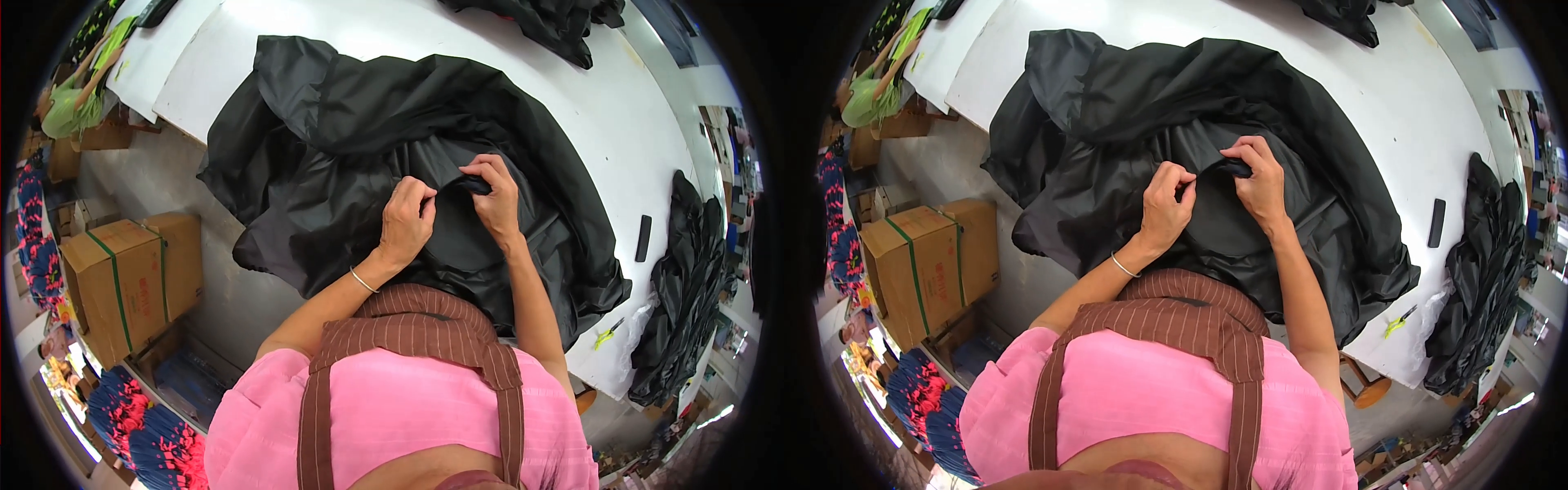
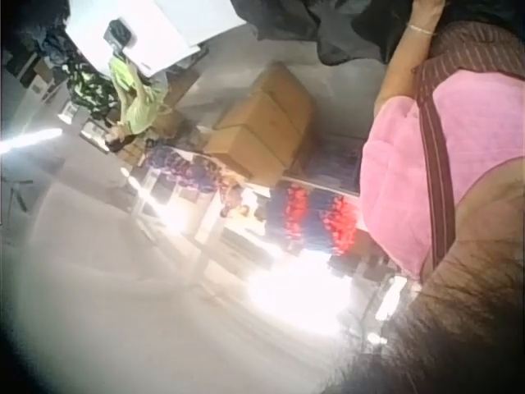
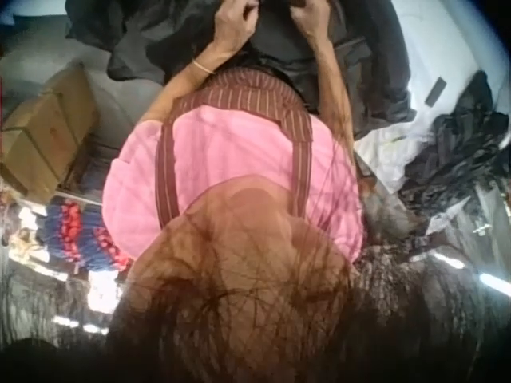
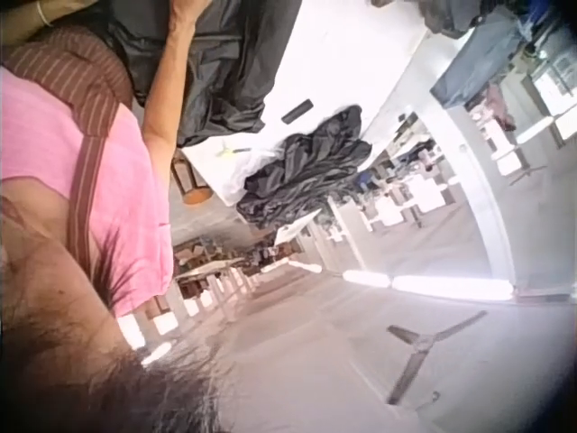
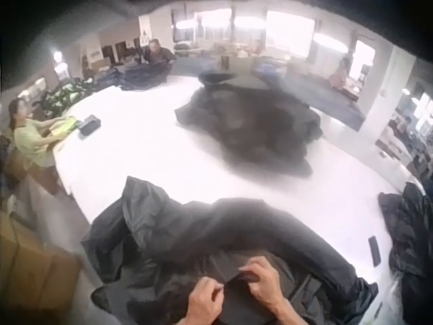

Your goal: Inspecting and folding black waterproof garments on a factory work table.

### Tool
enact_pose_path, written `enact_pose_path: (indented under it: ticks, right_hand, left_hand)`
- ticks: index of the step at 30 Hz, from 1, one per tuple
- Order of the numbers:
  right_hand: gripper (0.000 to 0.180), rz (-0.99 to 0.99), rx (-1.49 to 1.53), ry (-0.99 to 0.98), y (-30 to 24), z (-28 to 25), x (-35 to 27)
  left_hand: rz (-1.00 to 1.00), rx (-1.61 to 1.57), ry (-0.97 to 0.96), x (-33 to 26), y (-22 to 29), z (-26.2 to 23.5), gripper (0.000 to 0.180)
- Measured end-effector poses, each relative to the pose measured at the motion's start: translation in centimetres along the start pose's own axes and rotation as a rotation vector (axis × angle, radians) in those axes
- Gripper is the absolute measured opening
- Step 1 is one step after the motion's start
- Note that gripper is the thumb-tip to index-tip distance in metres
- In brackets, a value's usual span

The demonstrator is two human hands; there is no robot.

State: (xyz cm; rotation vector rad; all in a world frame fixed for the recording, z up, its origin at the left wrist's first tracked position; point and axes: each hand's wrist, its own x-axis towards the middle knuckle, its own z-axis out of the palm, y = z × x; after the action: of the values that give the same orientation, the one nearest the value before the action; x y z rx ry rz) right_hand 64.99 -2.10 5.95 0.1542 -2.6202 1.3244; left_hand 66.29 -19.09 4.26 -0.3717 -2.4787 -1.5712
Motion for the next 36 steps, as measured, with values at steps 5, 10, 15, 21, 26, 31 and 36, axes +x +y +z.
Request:
enact_pose_path:
  ticks: [5,10,15,21,26,31,36]
  right_hand:
    - [0.03,0.056,0.111,0.138,0.8,0.7,-0.9]
    - [0.027,0.152,0.202,0.12,2.2,0.5,-1.4]
    - [0.019,0.542,0.583,0.195,-1.7,-2.0,0.5]
    - [0.024,0.165,0.043,-0.143,-6.2,1.5,1.3]
    - [0.024,0.098,-0.226,0.013,-3.5,2.0,1.6]
    - [0.031,0.072,-0.204,-0.009,-3.7,1.2,0.2]
    - [0.024,0.535,-0.104,0.246,2.4,-6.9,-3.4]
  left_hand:
    - [0.172,-0.095,0.043,-0.3,-0.6,-0.4,0.022]
    - [0.21,-0.15,0.037,-0.6,-0.7,-0.4,0.023]
    - [0.207,-0.16,0.042,-0.9,-1.2,-0.3,0.022]
    - [0.228,-0.145,0.011,-0.1,-1.1,-0.7,0.019]
    - [0.242,-0.138,0.005,-0.1,-0.8,-0.4,0.019]
    - [0.194,-0.134,-0.017,0.2,0.3,-1.6,0.017]
    - [0.078,-0.197,-0.115,-0.3,0.9,-3.9,0.016]
